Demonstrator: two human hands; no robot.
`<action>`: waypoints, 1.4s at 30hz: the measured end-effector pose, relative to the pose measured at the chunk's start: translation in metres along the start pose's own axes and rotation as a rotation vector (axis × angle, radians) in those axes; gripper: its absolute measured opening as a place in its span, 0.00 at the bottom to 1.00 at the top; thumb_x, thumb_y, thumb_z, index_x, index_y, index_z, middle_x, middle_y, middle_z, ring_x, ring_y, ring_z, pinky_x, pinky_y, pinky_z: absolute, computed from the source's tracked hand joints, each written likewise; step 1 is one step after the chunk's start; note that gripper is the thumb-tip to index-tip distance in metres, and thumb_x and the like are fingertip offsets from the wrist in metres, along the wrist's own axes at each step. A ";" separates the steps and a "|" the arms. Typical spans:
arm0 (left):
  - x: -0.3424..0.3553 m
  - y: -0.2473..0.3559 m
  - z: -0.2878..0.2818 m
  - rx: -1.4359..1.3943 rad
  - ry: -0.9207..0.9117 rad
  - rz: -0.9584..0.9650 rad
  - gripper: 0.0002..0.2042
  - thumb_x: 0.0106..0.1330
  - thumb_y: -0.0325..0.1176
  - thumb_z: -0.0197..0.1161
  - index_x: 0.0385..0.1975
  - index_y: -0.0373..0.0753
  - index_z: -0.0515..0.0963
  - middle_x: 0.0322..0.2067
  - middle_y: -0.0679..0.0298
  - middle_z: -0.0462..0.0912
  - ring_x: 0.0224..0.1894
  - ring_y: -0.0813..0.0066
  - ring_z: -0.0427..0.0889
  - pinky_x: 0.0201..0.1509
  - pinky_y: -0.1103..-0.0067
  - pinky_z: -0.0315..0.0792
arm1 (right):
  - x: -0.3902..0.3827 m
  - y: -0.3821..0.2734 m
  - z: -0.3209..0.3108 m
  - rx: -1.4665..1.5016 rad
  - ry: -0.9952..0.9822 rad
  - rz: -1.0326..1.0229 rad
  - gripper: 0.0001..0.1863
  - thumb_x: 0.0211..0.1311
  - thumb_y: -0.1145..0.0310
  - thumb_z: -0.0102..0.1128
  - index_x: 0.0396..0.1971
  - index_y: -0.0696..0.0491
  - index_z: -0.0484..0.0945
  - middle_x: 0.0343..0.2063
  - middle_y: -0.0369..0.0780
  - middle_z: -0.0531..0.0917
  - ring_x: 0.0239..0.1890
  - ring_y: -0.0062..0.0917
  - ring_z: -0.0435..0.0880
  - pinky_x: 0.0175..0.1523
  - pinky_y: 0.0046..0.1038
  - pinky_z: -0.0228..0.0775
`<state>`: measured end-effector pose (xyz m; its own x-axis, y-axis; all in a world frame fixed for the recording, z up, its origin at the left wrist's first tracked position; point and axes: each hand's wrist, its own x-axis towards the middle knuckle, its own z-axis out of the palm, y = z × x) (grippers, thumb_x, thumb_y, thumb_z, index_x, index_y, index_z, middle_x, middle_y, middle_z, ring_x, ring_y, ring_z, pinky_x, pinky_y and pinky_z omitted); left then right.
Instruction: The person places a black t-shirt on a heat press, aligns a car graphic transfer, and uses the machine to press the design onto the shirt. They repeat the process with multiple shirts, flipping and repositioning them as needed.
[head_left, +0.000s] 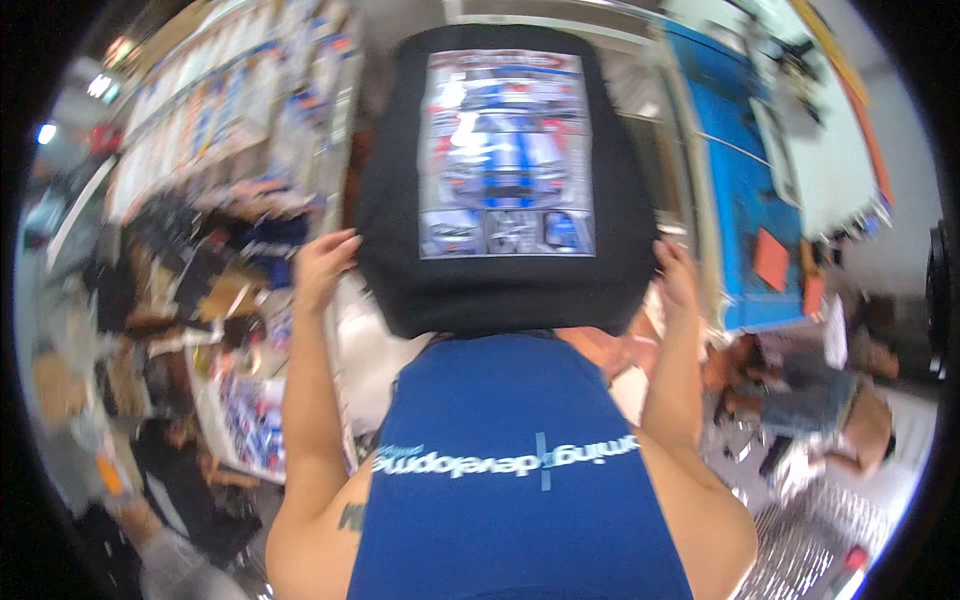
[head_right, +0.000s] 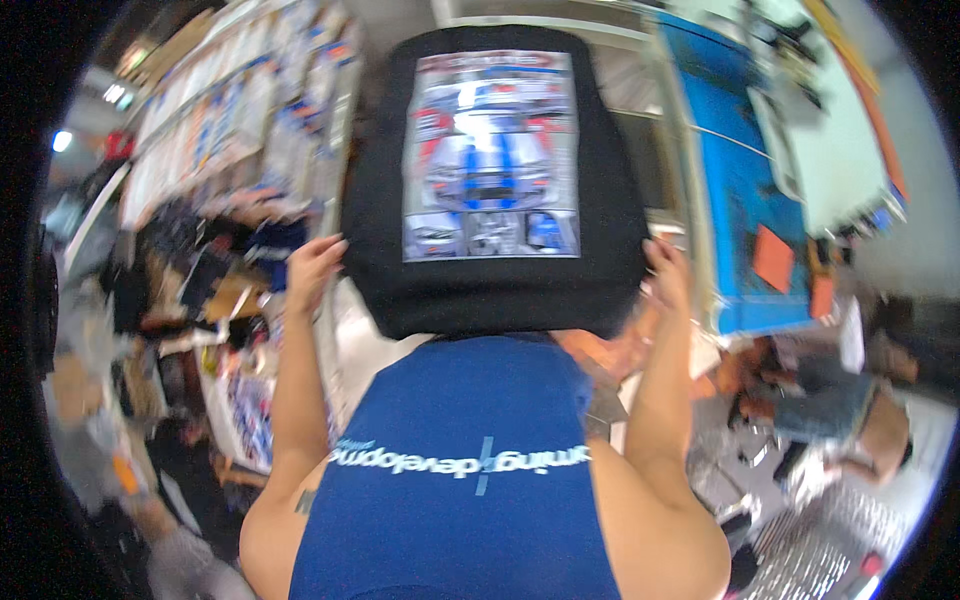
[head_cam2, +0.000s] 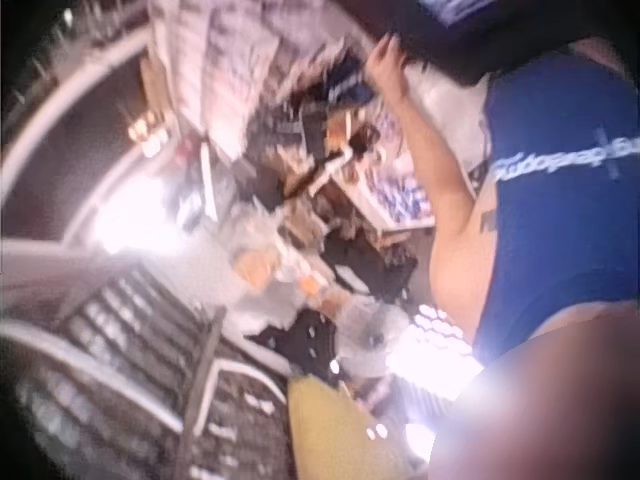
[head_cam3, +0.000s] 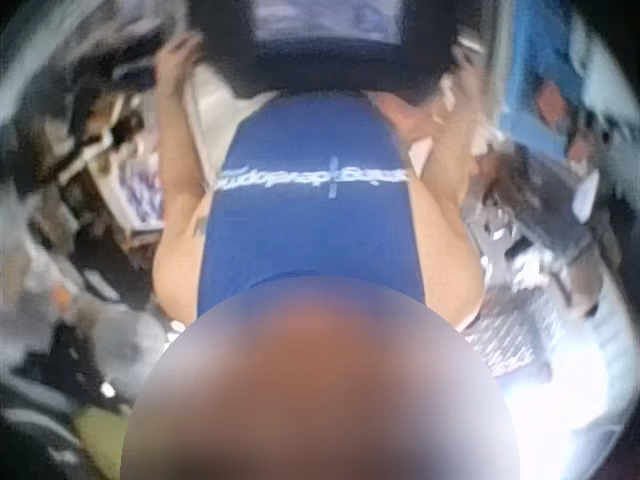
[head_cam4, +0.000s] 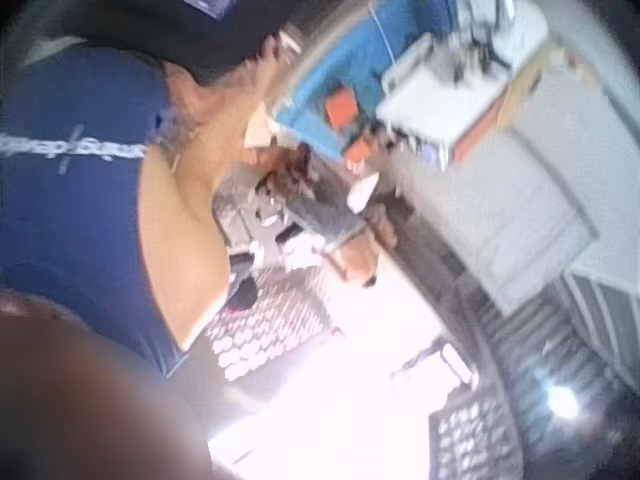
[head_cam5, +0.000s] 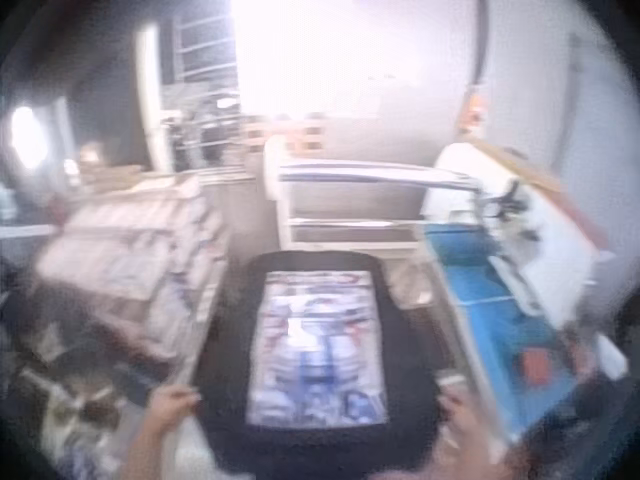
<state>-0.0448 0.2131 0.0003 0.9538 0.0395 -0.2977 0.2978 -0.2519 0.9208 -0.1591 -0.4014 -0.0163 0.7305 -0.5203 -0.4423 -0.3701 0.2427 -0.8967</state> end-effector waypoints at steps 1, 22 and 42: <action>-0.002 0.000 -0.001 0.002 0.010 0.033 0.19 0.68 0.39 0.74 0.51 0.30 0.86 0.41 0.60 0.90 0.36 0.77 0.87 0.41 0.81 0.81 | 0.001 0.002 0.000 0.061 -0.050 0.031 0.18 0.76 0.67 0.63 0.60 0.57 0.79 0.53 0.39 0.85 0.49 0.25 0.84 0.57 0.33 0.76; -0.009 0.030 0.122 0.656 0.064 0.851 0.17 0.63 0.35 0.73 0.51 0.40 0.87 0.62 0.58 0.82 0.72 0.50 0.71 0.76 0.50 0.62 | -0.064 -0.011 0.131 -1.094 -0.085 -1.121 0.24 0.60 0.57 0.73 0.54 0.51 0.85 0.60 0.43 0.81 0.69 0.44 0.73 0.76 0.49 0.59; -0.013 0.031 0.124 0.729 0.074 0.832 0.18 0.64 0.37 0.73 0.53 0.40 0.86 0.63 0.60 0.81 0.72 0.50 0.70 0.76 0.50 0.62 | -0.060 -0.006 0.128 -1.086 -0.068 -1.111 0.24 0.62 0.60 0.71 0.57 0.51 0.84 0.62 0.44 0.80 0.69 0.44 0.73 0.75 0.47 0.61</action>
<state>-0.0528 0.0844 0.0015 0.8527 -0.3547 0.3835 -0.5079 -0.7344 0.4502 -0.1267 -0.2668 0.0135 0.9223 0.0133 0.3861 0.1537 -0.9296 -0.3351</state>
